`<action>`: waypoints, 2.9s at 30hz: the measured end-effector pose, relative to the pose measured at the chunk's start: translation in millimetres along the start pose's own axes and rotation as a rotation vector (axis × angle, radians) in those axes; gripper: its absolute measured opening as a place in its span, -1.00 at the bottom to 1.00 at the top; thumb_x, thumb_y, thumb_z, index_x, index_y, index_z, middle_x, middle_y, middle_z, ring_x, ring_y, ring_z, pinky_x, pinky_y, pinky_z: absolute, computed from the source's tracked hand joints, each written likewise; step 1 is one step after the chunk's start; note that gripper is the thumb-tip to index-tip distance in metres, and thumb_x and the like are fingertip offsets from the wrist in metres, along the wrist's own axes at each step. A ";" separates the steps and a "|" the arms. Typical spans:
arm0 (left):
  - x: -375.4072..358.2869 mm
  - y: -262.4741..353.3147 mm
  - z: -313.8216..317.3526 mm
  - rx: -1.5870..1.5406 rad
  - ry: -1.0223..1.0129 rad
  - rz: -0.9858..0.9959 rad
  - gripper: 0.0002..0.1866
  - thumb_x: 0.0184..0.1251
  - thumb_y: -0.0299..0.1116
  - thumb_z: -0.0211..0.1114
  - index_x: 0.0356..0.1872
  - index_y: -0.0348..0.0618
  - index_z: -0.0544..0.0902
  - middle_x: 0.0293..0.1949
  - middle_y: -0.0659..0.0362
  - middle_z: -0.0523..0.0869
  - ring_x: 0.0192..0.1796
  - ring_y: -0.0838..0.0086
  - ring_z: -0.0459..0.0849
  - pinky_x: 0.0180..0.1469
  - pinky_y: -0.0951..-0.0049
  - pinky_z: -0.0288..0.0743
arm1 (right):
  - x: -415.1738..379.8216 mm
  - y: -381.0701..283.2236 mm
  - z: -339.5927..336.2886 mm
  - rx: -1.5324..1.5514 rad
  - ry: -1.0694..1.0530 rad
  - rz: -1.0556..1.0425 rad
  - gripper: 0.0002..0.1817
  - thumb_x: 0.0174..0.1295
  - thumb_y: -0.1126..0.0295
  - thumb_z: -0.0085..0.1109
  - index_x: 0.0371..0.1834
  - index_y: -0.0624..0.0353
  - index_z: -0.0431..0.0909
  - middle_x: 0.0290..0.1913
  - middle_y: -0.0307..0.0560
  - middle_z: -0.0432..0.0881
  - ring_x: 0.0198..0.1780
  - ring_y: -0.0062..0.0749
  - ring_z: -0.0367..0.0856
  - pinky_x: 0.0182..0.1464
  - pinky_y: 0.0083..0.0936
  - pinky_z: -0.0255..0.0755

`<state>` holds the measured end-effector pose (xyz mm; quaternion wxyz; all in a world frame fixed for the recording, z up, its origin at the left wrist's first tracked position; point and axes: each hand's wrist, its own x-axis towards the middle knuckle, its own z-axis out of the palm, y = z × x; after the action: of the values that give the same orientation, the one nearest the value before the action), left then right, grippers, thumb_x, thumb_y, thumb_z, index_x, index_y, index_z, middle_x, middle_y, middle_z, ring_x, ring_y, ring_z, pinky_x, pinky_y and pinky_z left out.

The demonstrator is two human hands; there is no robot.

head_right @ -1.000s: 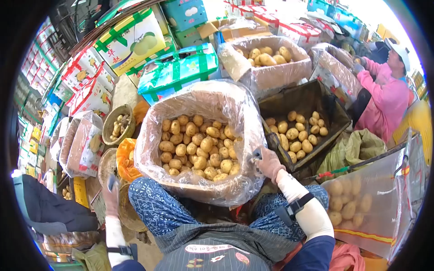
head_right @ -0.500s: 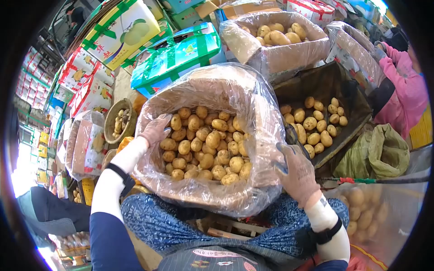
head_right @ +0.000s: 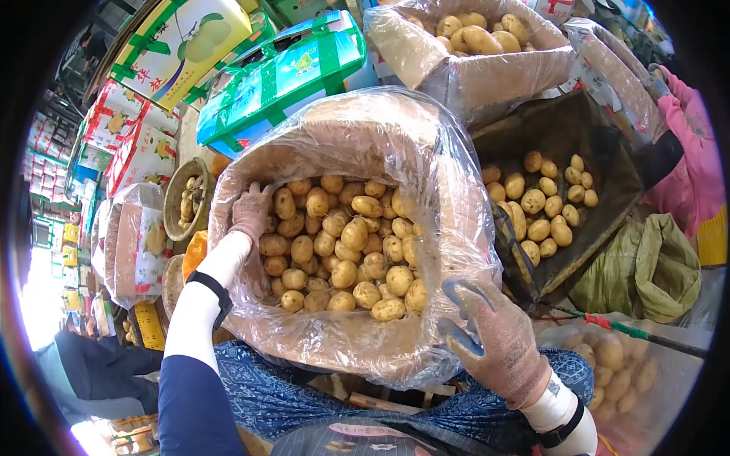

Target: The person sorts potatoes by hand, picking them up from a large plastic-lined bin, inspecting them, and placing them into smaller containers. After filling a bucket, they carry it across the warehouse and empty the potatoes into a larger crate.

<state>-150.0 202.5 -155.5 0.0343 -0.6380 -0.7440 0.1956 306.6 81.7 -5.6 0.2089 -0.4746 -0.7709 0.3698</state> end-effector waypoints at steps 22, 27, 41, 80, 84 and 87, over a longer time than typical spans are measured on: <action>-151.6 -79.8 -87.7 -1.591 -0.140 0.174 -0.30 -0.03 -0.53 0.52 0.24 -0.20 0.48 0.02 0.22 0.65 0.01 0.54 0.65 0.11 0.50 0.58 | 3.9 -14.9 20.8 -0.130 -0.055 -0.195 -0.50 0.14 0.40 0.37 0.17 0.20 0.48 -0.05 0.11 0.60 -0.07 0.03 0.64 -0.05 -0.24 0.54; -248.9 -166.8 -56.4 -1.306 -0.251 0.041 -0.28 -0.09 -0.40 0.60 0.20 -0.18 0.53 0.00 0.20 0.69 0.02 0.53 0.66 0.11 0.45 0.58 | -3.1 -17.8 16.7 -0.208 -0.040 -0.267 -0.48 0.14 0.34 0.38 0.19 0.13 0.49 -0.01 0.08 0.58 -0.03 0.00 0.63 -0.02 -0.23 0.54; -49.2 -8.0 -53.9 -0.685 -0.084 0.174 -0.52 0.35 -0.03 0.26 0.13 -0.17 0.62 0.07 -0.06 0.70 0.11 0.12 0.68 0.17 0.25 0.50 | -0.8 -11.6 10.5 -0.170 -0.080 -0.235 -0.47 0.13 0.34 0.37 0.19 0.19 0.49 -0.02 0.10 0.60 -0.05 0.01 0.63 -0.02 -0.22 0.53; -223.4 -115.2 -106.4 -1.373 -0.012 0.130 -0.23 -0.06 -0.30 0.58 0.26 -0.27 0.49 0.15 0.11 0.62 0.19 0.47 0.56 0.29 0.41 0.43 | -7.9 -4.0 32.8 -0.311 -0.089 -0.335 -0.53 0.23 0.14 0.27 0.16 0.08 0.49 -0.07 0.04 0.59 -0.09 -0.04 0.64 -0.04 -0.20 0.53; -289.6 -169.9 -63.7 -0.615 -0.269 0.093 -0.37 -0.02 -0.36 0.53 0.18 -0.17 0.57 0.06 0.04 0.69 0.10 0.27 0.66 0.22 0.37 0.50 | -17.0 -4.3 26.3 -0.342 -0.078 -0.354 -0.53 0.24 0.15 0.27 0.15 0.11 0.50 -0.08 0.05 0.60 -0.09 -0.06 0.64 -0.04 -0.24 0.54; -298.5 -158.1 -57.1 -0.469 -0.197 -0.094 -0.44 0.06 -0.39 0.47 0.17 -0.16 0.58 0.05 -0.02 0.69 0.05 0.21 0.69 0.14 0.36 0.55 | -16.1 -3.7 22.6 -0.315 -0.090 -0.388 -0.53 0.24 0.15 0.28 0.14 0.15 0.50 -0.09 0.05 0.60 -0.10 -0.08 0.65 -0.08 -0.27 0.55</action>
<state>-226.0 -88.1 9.3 -0.1782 -0.5712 -0.7975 0.0772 296.7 57.9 -16.8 0.1651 -0.3277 -0.9041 0.2190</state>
